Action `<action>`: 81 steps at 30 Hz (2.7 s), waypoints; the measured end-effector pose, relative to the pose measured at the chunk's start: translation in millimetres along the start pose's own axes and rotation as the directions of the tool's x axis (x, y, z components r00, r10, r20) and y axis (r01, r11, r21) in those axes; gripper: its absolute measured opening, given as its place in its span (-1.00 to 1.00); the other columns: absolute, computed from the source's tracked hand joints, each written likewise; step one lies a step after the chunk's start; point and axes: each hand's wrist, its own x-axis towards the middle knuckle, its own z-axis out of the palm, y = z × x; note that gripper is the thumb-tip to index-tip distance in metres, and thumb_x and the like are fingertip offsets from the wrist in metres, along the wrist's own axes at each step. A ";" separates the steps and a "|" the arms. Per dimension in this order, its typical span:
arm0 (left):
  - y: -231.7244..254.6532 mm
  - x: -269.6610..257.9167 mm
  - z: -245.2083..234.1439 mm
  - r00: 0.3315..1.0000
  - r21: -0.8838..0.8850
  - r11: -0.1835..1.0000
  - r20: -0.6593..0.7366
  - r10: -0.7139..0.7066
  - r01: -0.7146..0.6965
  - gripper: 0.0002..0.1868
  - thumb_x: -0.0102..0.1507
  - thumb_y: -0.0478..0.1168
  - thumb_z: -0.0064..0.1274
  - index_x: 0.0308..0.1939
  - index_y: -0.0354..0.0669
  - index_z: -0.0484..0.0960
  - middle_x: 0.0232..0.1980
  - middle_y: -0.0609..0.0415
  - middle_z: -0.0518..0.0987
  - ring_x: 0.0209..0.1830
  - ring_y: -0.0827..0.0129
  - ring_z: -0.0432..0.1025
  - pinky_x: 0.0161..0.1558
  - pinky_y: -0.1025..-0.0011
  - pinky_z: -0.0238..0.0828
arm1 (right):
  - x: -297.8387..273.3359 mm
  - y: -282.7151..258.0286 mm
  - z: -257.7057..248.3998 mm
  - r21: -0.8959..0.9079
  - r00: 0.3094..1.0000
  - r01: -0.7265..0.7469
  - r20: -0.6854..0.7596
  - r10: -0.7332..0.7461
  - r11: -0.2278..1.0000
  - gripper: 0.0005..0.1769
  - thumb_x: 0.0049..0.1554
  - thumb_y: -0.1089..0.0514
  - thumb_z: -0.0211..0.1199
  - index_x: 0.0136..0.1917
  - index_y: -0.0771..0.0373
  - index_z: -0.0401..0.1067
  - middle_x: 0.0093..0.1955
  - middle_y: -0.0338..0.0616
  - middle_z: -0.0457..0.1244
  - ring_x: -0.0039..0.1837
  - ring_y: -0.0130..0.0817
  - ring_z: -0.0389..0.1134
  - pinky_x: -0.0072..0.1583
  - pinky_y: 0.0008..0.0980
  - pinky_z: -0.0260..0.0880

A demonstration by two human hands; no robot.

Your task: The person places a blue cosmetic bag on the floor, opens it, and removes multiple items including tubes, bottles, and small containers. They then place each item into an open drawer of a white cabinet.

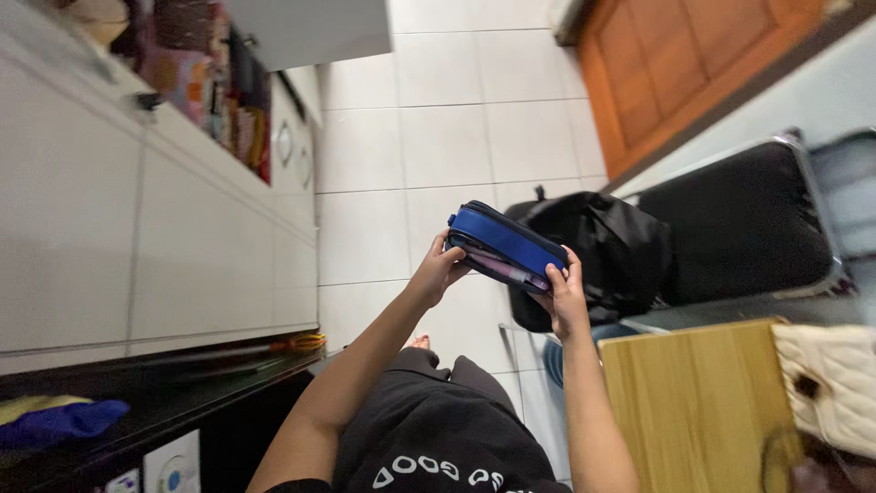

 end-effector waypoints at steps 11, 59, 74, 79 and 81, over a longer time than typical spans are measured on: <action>65.1 35.8 -102.6 0.975 -0.144 0.988 -0.218 0.031 -0.064 -0.21 0.25 -0.33 -0.06 0.55 -0.01 0.03 0.04 0.00 0.47 -0.02 0.32 0.50 0.17 0.30 0.54 | 104.0 16.5 118.8 -0.131 0.981 -0.067 0.170 0.089 0.989 -0.41 0.26 0.01 0.12 0.50 -0.09 0.04 0.26 -0.22 0.21 0.17 -0.39 0.33 0.05 -0.19 0.51; -111.2 645.9 -416.2 0.859 -0.208 0.946 -0.404 -0.315 0.249 -0.18 0.21 -0.44 -0.11 0.56 0.16 0.19 -0.07 0.17 0.54 -0.18 0.50 0.46 0.02 0.34 0.52 | 695.0 409.3 124.6 -0.082 0.899 -0.430 -0.130 0.418 0.899 -0.48 0.26 0.07 0.12 0.43 -0.20 0.08 0.24 -0.37 0.23 0.18 -0.51 0.23 0.03 -0.22 0.29; -231.7 781.3 -513.7 0.867 -0.251 0.945 -0.397 -0.299 0.211 -0.20 0.21 -0.44 -0.09 0.53 0.22 0.28 -0.16 0.21 0.50 -0.30 0.53 0.37 -0.22 0.45 0.42 | 818.7 564.3 86.6 -0.054 0.906 -0.414 -0.116 0.406 0.908 -0.48 0.27 0.11 0.12 0.45 -0.17 0.09 0.21 -0.34 0.22 0.14 -0.51 0.24 -0.03 -0.34 0.27; -243.5 790.5 -523.2 0.869 -0.237 0.948 -0.398 -0.295 0.213 -0.19 0.20 -0.44 -0.11 0.53 0.21 0.26 -0.13 0.23 0.51 -0.31 0.55 0.37 -0.29 0.48 0.38 | 830.4 578.5 84.9 -0.061 0.909 -0.411 -0.102 0.404 0.910 -0.47 0.26 0.13 0.12 0.45 -0.14 0.09 0.20 -0.31 0.22 0.11 -0.52 0.28 -0.09 -0.39 0.30; -241.8 790.0 -524.6 0.884 -0.201 0.958 -0.382 -0.270 0.206 -0.19 0.20 -0.44 -0.09 0.54 0.19 0.27 -0.17 0.19 0.48 -0.38 0.52 0.30 -0.39 0.49 0.26 | 830.0 579.5 83.5 -0.082 0.907 -0.416 -0.112 0.406 0.906 -0.46 0.25 0.13 0.12 0.45 -0.12 0.08 0.19 -0.29 0.22 0.09 -0.53 0.28 -0.12 -0.41 0.29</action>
